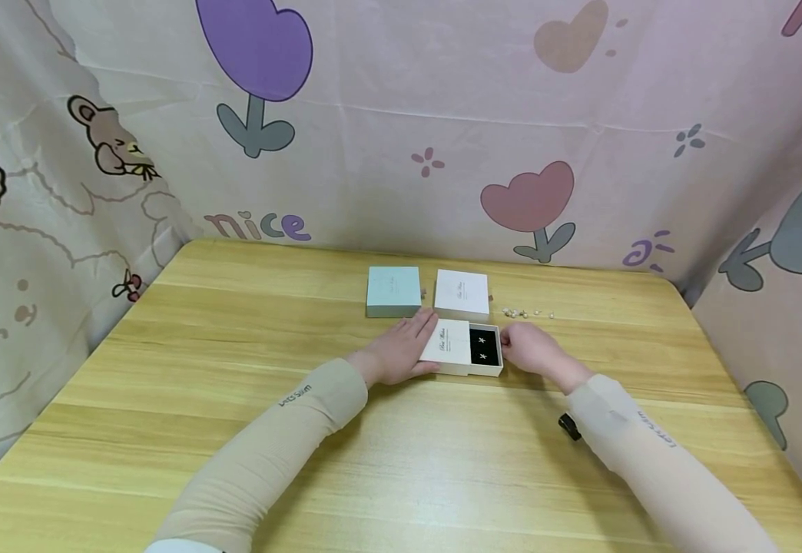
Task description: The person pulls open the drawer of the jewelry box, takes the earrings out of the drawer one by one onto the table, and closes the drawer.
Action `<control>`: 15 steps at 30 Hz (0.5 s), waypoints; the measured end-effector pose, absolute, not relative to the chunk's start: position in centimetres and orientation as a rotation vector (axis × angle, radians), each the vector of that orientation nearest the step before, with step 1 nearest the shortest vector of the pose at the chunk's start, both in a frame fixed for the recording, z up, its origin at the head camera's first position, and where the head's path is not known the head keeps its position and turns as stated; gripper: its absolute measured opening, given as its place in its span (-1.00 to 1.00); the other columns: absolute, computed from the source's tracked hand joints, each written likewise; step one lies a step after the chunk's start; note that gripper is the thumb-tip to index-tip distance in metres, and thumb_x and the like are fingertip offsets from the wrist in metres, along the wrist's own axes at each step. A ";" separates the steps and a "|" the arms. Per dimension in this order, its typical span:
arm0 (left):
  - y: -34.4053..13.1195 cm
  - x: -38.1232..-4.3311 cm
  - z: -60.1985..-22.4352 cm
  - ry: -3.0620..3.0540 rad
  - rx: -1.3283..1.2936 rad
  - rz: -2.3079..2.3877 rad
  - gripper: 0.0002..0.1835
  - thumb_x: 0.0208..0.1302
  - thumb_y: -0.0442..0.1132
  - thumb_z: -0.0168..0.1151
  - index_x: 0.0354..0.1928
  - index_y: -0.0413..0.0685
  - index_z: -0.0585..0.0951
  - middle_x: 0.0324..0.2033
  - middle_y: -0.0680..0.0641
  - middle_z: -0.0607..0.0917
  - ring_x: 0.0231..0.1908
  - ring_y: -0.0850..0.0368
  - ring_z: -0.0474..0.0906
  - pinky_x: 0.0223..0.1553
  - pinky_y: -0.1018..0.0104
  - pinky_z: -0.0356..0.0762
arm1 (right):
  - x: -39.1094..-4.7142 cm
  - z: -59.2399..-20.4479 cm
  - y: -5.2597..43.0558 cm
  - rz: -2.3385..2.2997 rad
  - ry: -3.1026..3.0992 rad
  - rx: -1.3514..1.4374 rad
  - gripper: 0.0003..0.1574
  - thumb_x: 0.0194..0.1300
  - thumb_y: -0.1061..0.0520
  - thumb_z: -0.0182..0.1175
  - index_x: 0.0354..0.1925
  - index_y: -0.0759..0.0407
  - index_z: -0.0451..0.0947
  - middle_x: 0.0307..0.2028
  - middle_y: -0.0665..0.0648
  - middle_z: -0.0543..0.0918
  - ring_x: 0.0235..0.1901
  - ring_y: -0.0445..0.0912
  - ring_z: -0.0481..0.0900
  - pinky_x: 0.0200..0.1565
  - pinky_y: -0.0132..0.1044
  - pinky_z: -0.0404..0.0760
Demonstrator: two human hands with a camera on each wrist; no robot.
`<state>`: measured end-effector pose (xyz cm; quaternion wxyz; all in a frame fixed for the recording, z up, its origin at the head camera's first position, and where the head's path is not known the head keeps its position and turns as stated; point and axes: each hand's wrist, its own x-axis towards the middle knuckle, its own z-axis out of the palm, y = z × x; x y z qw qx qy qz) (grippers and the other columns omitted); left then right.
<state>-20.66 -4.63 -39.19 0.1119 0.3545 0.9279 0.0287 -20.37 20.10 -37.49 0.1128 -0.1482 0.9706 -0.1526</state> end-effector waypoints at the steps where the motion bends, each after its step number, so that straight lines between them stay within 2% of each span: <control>1: -4.7 -20.7 -39.2 2.724 1.041 0.085 -0.09 0.37 0.28 -0.26 0.45 -0.22 -0.24 0.48 -0.17 -0.23 0.47 0.01 -0.33 0.45 0.12 -0.13 | -20.3 -37.5 20.2 -0.444 2.850 -0.438 -0.59 0.21 0.31 -0.01 -0.70 0.07 0.16 -0.70 -0.02 0.17 -0.62 -0.16 0.20 -0.52 -0.36 0.20; 10: -4.7 -20.6 -39.0 2.722 1.043 0.101 -0.09 0.37 0.27 -0.25 0.45 -0.23 -0.23 0.47 -0.19 -0.21 0.47 0.00 -0.31 0.44 0.10 -0.12 | -20.3 -37.4 20.4 -0.445 2.840 -0.430 -0.59 0.20 0.30 -0.01 -0.71 0.07 0.14 -0.71 -0.03 0.16 -0.63 -0.17 0.17 -0.53 -0.36 0.18; 12: -4.7 -20.5 -39.0 2.721 1.045 0.101 -0.09 0.37 0.27 -0.25 0.45 -0.23 -0.22 0.47 -0.19 -0.21 0.47 0.00 -0.30 0.44 0.10 -0.11 | -20.4 -37.3 20.6 -0.435 2.827 -0.407 -0.66 0.20 0.28 0.01 -0.68 0.13 0.27 -0.69 0.00 0.30 -0.61 -0.16 0.27 -0.51 -0.33 0.30; 15: -4.7 -20.5 -39.0 2.722 1.048 0.103 -0.09 0.37 0.27 -0.25 0.45 -0.23 -0.22 0.47 -0.19 -0.20 0.48 0.00 -0.30 0.44 0.10 -0.11 | -20.5 -36.9 21.0 -0.392 2.855 -0.345 -0.82 0.23 0.23 0.05 -0.47 0.25 0.52 -0.50 0.12 0.58 -0.47 -0.08 0.49 -0.35 -0.19 0.53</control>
